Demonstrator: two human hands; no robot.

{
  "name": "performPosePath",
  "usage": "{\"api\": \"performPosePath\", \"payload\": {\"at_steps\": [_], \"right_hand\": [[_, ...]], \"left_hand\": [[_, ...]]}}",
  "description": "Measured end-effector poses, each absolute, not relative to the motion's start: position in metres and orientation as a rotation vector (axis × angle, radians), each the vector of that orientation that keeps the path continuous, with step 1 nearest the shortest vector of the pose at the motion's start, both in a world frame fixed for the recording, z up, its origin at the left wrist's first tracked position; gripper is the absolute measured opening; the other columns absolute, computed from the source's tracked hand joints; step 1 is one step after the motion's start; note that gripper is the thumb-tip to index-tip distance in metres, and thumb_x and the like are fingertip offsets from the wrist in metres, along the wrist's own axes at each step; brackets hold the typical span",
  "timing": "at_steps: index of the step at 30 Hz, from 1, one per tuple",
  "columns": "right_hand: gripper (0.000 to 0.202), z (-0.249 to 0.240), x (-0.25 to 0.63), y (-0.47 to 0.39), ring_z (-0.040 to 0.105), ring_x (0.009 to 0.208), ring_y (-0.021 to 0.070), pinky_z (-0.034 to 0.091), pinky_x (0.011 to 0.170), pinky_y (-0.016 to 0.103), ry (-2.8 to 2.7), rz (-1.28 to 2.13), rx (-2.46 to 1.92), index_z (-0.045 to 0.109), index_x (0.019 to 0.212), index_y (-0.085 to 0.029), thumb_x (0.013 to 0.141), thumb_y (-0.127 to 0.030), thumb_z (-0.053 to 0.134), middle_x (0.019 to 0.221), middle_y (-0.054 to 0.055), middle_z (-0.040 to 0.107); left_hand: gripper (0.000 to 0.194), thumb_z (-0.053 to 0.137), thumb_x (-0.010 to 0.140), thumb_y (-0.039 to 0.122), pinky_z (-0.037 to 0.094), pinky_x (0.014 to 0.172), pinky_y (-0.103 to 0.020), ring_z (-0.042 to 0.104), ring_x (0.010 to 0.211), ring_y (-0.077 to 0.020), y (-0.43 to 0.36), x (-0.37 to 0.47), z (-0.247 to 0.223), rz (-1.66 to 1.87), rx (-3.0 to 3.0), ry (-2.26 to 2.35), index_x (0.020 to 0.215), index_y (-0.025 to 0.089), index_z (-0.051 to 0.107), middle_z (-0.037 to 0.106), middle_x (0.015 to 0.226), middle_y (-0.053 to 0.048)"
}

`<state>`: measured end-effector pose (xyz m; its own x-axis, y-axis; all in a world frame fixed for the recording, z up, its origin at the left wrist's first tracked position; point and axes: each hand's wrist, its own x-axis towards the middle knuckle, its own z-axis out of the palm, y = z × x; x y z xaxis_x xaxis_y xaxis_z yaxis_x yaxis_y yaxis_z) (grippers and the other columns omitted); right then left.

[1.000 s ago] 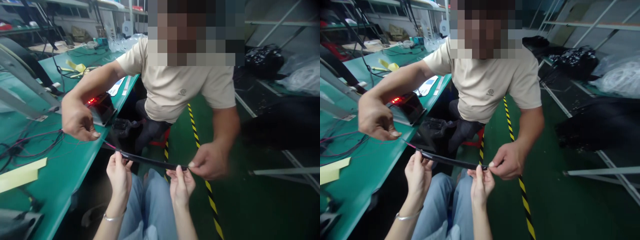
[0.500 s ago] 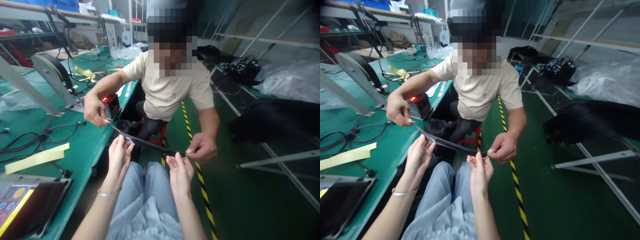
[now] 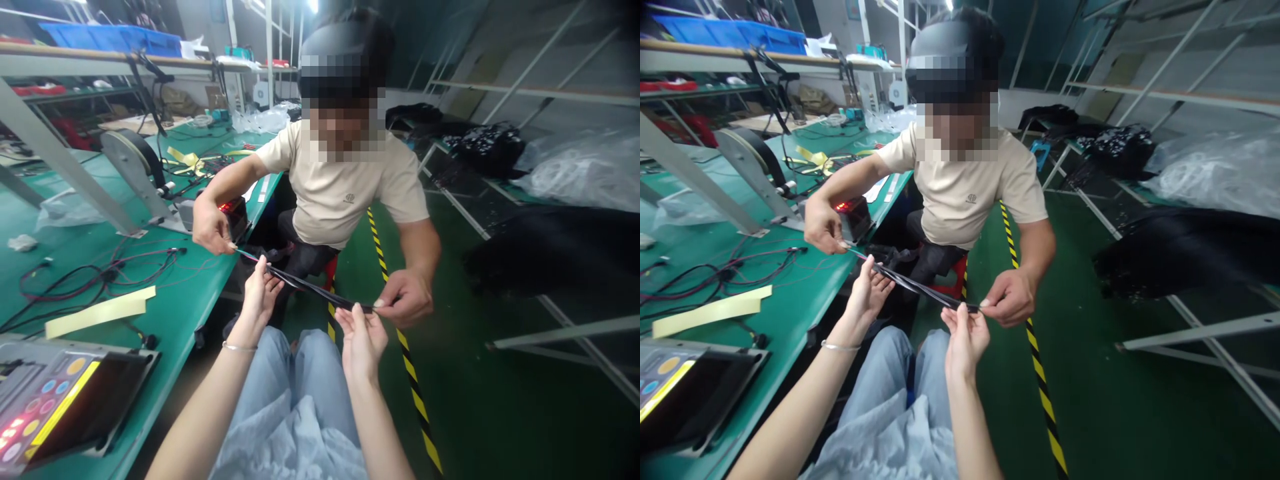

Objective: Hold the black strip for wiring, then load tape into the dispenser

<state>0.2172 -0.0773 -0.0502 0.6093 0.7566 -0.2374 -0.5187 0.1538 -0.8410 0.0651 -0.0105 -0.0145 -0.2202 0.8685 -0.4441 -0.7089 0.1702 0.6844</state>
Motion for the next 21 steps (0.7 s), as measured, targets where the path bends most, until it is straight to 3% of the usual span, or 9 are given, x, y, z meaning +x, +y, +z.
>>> {"api": "performPosePath", "payload": {"at_steps": [7, 10, 15, 19, 21], "right_hand": [[0.043, -0.052, 0.218, -0.075, 0.064, 0.052, 0.0114, 0.056, 0.056, 0.019, -0.244, 0.947, -1.061, 0.05, 0.069, -0.014, 0.052, -0.04, 0.08, 0.054, 0.001, 0.066], [0.043, -0.053, 0.218, -0.074, 0.064, 0.051, 0.0115, 0.056, 0.055, 0.02, -0.227, 0.946, -1.059, 0.05, 0.069, -0.014, 0.052, -0.039, 0.08, 0.054, 0.001, 0.065], [0.044, -0.06, 0.216, -0.072, 0.064, 0.053, 0.0118, 0.056, 0.056, 0.021, -0.201, 0.941, -1.069, 0.049, 0.07, -0.015, 0.051, -0.04, 0.08, 0.055, 0.0, 0.065], [0.046, -0.063, 0.215, -0.069, 0.065, 0.056, 0.0123, 0.056, 0.057, 0.021, -0.176, 0.97, -1.078, 0.048, 0.071, -0.015, 0.05, -0.041, 0.08, 0.055, 0.0, 0.065], [0.047, -0.061, 0.215, -0.068, 0.065, 0.056, 0.0126, 0.057, 0.058, 0.023, -0.168, 1.005, -1.071, 0.047, 0.07, -0.016, 0.048, -0.041, 0.081, 0.054, 0.0, 0.065]], "left_hand": [[0.015, 0.069, 0.073, 0.016, 0.055, 0.066, -0.024, 0.065, 0.068, -0.0128, -0.019, 0.085, -0.03, 1.224, 0.341, 0.863, 0.084, 0.01, 0.061, 0.065, 0.079, -0.007], [0.006, 0.064, 0.077, 0.011, 0.055, 0.065, -0.02, 0.064, 0.064, -0.0099, -0.024, 0.095, -0.034, 1.187, 0.352, 0.909, 0.075, 0.009, 0.059, 0.064, 0.072, -0.005], [0.017, 0.065, 0.076, 0.012, 0.054, 0.053, -0.017, 0.061, 0.05, -0.0096, -0.025, 0.093, -0.031, 1.175, 0.373, 1.091, 0.065, 0.009, 0.052, 0.061, 0.057, -0.005], [0.01, 0.065, 0.075, 0.008, 0.053, 0.048, -0.02, 0.061, 0.046, -0.0119, -0.03, 0.089, -0.016, 1.133, 0.403, 1.15, 0.077, 0.006, 0.055, 0.06, 0.054, -0.005], [0.017, 0.064, 0.076, 0.009, 0.054, 0.052, -0.021, 0.062, 0.049, -0.0115, -0.035, 0.091, -0.005, 1.172, 0.418, 1.161, 0.089, 0.009, 0.053, 0.059, 0.056, -0.001]]}}
